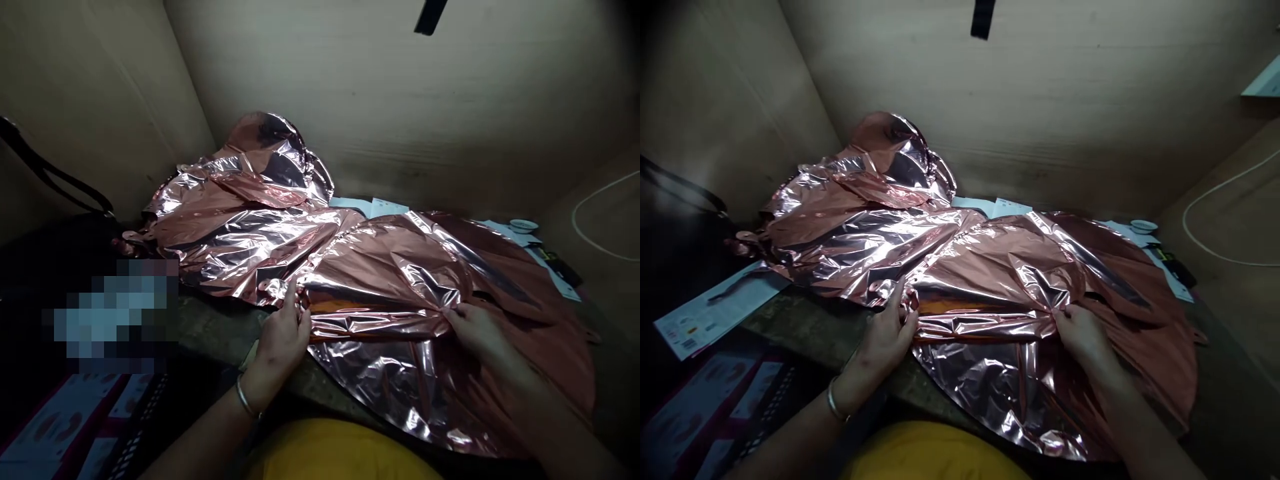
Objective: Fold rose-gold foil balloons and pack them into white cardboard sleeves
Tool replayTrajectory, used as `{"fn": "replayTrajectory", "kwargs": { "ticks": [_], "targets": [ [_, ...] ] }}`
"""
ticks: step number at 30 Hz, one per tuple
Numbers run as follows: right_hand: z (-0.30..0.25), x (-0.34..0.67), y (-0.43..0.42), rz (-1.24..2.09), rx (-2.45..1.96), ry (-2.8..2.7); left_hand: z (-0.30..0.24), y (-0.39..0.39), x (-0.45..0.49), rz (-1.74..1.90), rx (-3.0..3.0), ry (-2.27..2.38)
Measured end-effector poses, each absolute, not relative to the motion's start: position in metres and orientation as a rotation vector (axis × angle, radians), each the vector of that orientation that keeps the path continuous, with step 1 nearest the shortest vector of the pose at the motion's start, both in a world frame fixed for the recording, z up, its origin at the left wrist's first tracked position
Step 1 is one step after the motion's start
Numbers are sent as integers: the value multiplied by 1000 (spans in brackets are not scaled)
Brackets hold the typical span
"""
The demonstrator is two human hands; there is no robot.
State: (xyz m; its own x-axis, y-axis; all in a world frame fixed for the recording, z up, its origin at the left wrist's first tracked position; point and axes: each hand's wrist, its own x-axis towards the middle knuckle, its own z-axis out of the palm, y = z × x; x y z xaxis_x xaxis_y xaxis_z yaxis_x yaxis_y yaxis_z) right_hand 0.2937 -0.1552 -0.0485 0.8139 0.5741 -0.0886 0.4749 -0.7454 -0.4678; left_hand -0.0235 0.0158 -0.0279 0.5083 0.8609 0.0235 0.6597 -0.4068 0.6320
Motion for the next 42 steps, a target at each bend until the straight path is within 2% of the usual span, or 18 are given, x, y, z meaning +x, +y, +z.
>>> {"fn": "replayTrajectory", "kwargs": {
  "ticks": [7,13,15,18,21,24,28,30,32,35,39,42],
  "targets": [
    [-41,287,-139,281,-2729,-835,-36,13,-30,512,2417,913],
    [-39,285,-134,266,-2810,-840,-14,36,-39,65,2495,1046],
    [-38,283,-134,271,-2821,-843,1,40,-38,135,2772,1052],
    [-36,280,-132,274,-2833,-844,15,39,-27,404,3103,607],
    [-35,280,-131,276,-2842,-854,11,37,-13,171,3090,65],
    [-30,283,-133,267,-2864,-860,1,40,-7,-51,3018,68],
    [-14,275,-142,156,-2923,-823,-7,46,-10,-143,3016,96],
    [-7,259,-147,-20,-2853,-971,-7,42,-9,-149,3038,74],
    [-5,236,-150,-131,-2624,-1344,-3,32,-5,-134,3031,82],
    [-14,204,-155,20,-2257,-1829,12,11,6,-111,2938,121],
    [-34,197,-167,185,-2233,-1814,28,10,18,-63,2605,68],
    [-38,212,-182,224,-2181,-1790,22,35,31,192,2456,39]
  ]
}}
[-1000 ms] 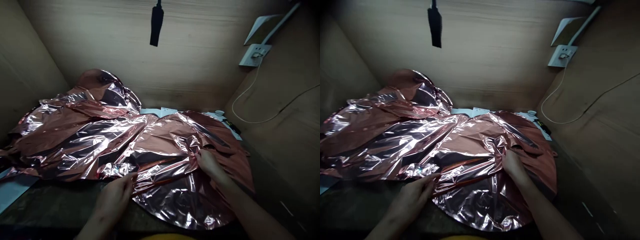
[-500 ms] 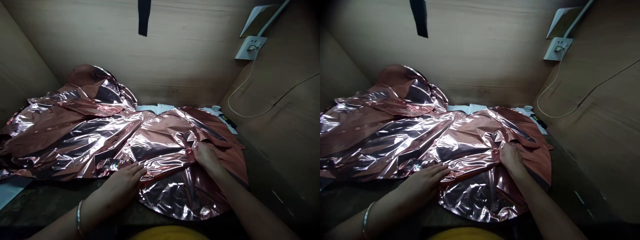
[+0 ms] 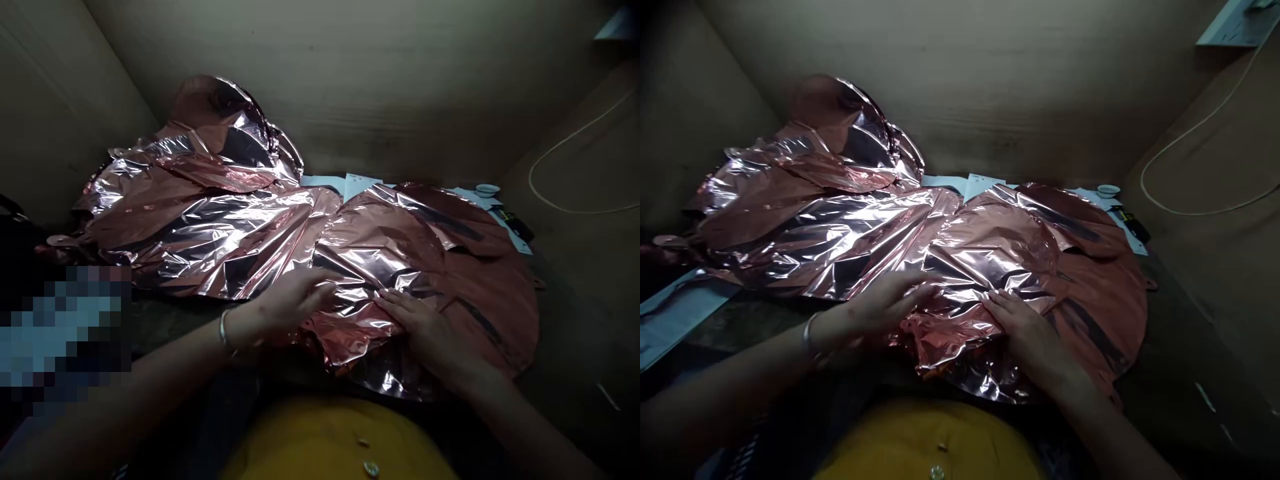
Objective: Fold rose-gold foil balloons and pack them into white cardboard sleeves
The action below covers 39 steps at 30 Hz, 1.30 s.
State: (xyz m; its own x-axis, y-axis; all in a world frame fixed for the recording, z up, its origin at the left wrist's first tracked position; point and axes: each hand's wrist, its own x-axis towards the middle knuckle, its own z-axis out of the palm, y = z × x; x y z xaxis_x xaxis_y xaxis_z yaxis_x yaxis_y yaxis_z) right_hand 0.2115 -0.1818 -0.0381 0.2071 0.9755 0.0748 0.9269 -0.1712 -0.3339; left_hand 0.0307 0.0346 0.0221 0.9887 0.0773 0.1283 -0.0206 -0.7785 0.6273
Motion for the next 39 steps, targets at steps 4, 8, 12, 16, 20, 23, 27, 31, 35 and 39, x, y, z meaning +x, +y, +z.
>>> {"fn": "replayTrajectory", "kwargs": {
  "ticks": [4,8,12,16,20,23,27,31,35,39],
  "targets": [
    [-28,223,-200,327,-2055,-1867,-6,63,55,238,2552,-313],
    [-19,218,-212,129,-2102,-1882,-27,69,64,182,2610,-370],
    [-25,213,-217,76,-2026,-1911,-26,67,60,167,2587,-364],
    [-25,221,-212,289,-1926,-1751,-18,69,60,149,2523,-352],
    [-11,243,-188,687,-1910,-1311,-9,88,66,11,2266,-109],
    [-7,264,-163,850,-1858,-858,-3,103,75,-20,2117,104],
    [-16,283,-146,836,-1945,-604,-2,104,83,-35,2048,403],
    [-23,282,-157,760,-1994,-659,-2,92,86,17,2065,544],
    [-25,270,-166,479,-2253,-844,-1,84,85,14,2123,665],
    [-26,262,-160,246,-2695,-996,-3,75,80,105,2374,740]
  ]
}}
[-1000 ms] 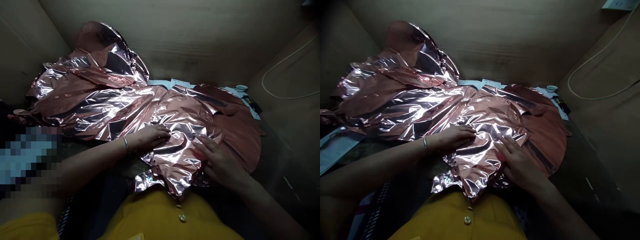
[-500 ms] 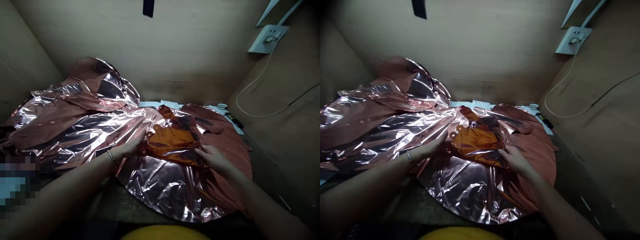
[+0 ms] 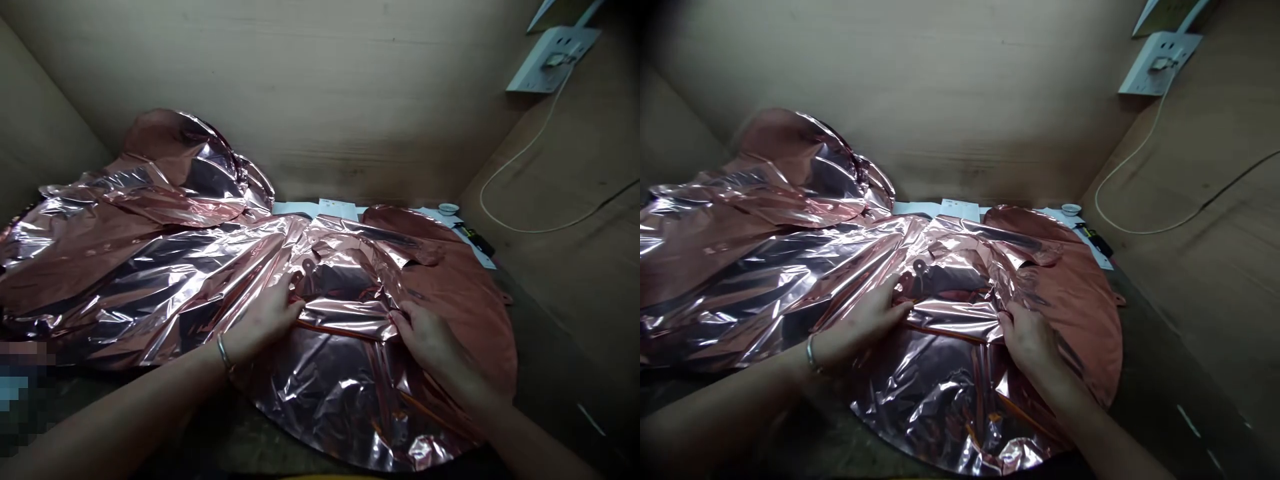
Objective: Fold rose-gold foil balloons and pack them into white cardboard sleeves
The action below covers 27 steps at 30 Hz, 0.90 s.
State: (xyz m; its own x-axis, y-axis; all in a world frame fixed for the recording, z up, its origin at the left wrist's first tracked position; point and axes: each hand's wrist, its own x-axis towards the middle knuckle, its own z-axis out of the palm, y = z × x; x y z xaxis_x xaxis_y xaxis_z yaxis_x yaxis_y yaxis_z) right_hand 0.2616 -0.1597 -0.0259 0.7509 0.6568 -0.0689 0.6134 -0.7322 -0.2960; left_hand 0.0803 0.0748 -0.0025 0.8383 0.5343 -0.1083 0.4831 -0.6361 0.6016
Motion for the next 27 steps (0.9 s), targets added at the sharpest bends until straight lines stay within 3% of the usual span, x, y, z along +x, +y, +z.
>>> {"fn": "replayTrajectory", "kwargs": {
  "ticks": [7,13,20,23,25,27],
  "targets": [
    [-34,264,-155,174,-2837,-1110,4,69,71,90,2766,715],
    [-32,264,-155,173,-2794,-1137,5,57,73,98,2964,-192],
    [-29,288,-207,239,-2763,-1183,-11,50,69,2,3050,-83],
    [-16,284,-236,-151,-2802,-1098,-4,38,52,-29,3106,-139],
    [-5,267,-239,-481,-2605,-1236,2,24,42,-44,3088,-172],
    [-1,244,-231,-497,-2372,-1592,8,11,36,-70,3035,-190]
  ]
}}
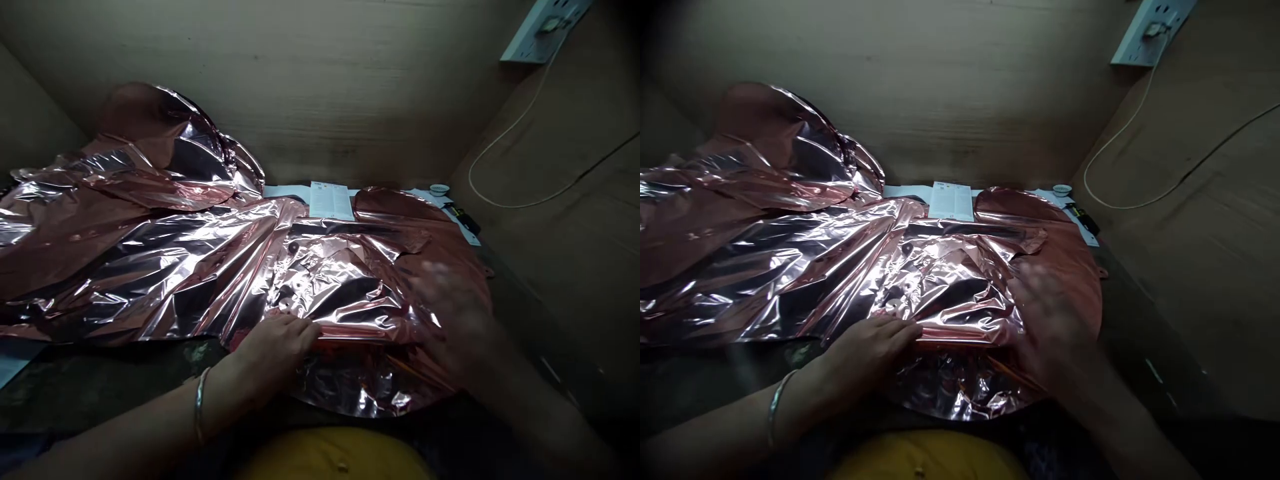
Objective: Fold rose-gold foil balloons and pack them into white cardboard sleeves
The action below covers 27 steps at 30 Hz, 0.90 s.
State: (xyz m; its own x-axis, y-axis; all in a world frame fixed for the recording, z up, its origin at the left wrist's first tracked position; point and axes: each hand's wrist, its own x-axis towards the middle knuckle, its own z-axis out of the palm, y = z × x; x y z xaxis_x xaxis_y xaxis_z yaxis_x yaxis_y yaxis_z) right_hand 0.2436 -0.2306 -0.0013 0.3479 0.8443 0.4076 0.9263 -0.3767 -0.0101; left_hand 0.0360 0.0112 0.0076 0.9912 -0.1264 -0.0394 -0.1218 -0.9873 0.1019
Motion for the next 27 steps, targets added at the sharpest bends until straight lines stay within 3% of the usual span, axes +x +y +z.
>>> {"fn": "replayTrajectory", "kwargs": {
  "ticks": [5,18,22,27],
  "targets": [
    [-20,201,-212,-247,-2323,-1932,23,3,33,-193,2823,-118],
    [-46,193,-229,-217,-2240,-1983,51,17,49,-288,2531,-218],
    [-38,184,-226,-241,-2274,-1955,32,8,86,60,2536,-529],
    [-28,170,-223,-136,-2279,-1875,-8,-2,123,8,2682,-732]
  ]
}}
